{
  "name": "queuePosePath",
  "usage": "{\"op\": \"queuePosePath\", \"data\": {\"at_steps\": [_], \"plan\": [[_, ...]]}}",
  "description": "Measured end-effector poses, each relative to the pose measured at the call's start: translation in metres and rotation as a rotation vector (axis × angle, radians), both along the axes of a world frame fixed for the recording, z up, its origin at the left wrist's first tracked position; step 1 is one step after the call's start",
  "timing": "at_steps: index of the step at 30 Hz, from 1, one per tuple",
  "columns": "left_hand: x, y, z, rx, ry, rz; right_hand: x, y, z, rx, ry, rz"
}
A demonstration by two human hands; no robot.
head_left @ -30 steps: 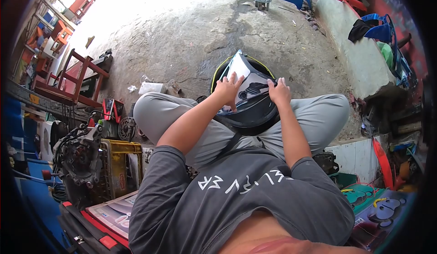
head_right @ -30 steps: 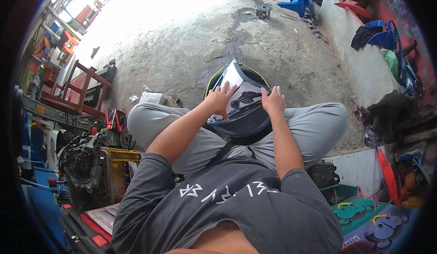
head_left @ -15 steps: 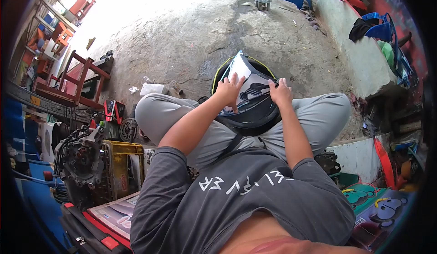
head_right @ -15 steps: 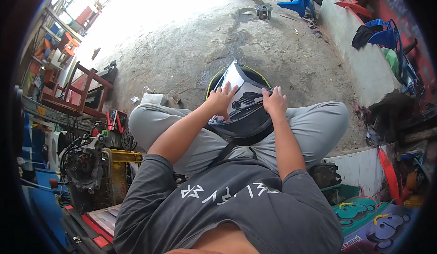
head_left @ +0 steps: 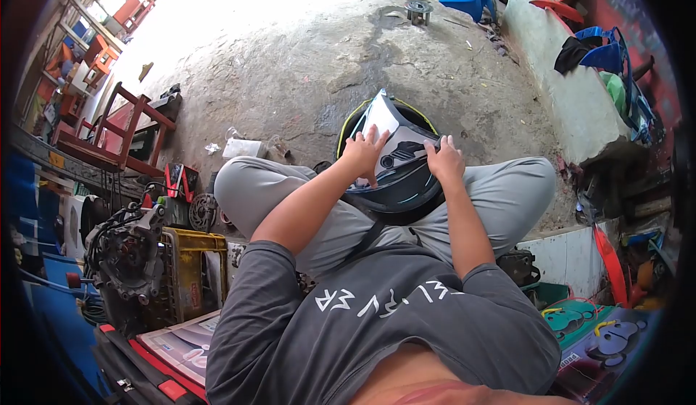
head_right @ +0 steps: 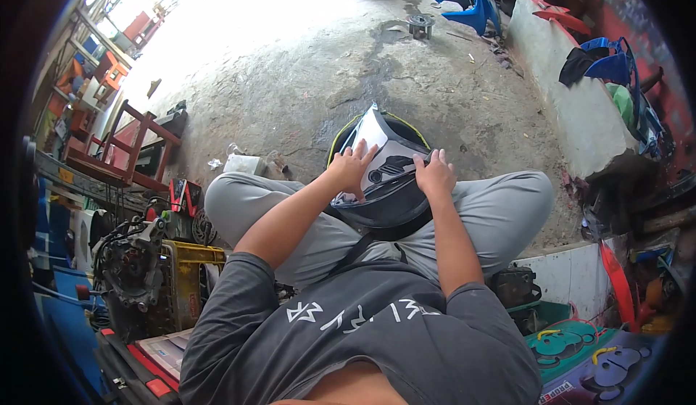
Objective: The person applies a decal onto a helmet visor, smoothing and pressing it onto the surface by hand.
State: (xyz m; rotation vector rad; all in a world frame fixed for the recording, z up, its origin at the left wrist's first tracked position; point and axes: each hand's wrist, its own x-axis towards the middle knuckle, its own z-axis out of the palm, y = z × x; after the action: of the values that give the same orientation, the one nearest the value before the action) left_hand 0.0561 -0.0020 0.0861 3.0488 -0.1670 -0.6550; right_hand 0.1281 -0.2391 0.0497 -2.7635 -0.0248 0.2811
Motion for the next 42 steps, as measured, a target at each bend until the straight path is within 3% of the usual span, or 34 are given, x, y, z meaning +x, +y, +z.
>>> {"op": "queuePosePath", "data": {"at_steps": [42], "plan": [[0.001, 0.002, 0.0, 0.001, 0.001, -0.002, 0.005, 0.002, -0.003, 0.039, 0.021, -0.058]]}}
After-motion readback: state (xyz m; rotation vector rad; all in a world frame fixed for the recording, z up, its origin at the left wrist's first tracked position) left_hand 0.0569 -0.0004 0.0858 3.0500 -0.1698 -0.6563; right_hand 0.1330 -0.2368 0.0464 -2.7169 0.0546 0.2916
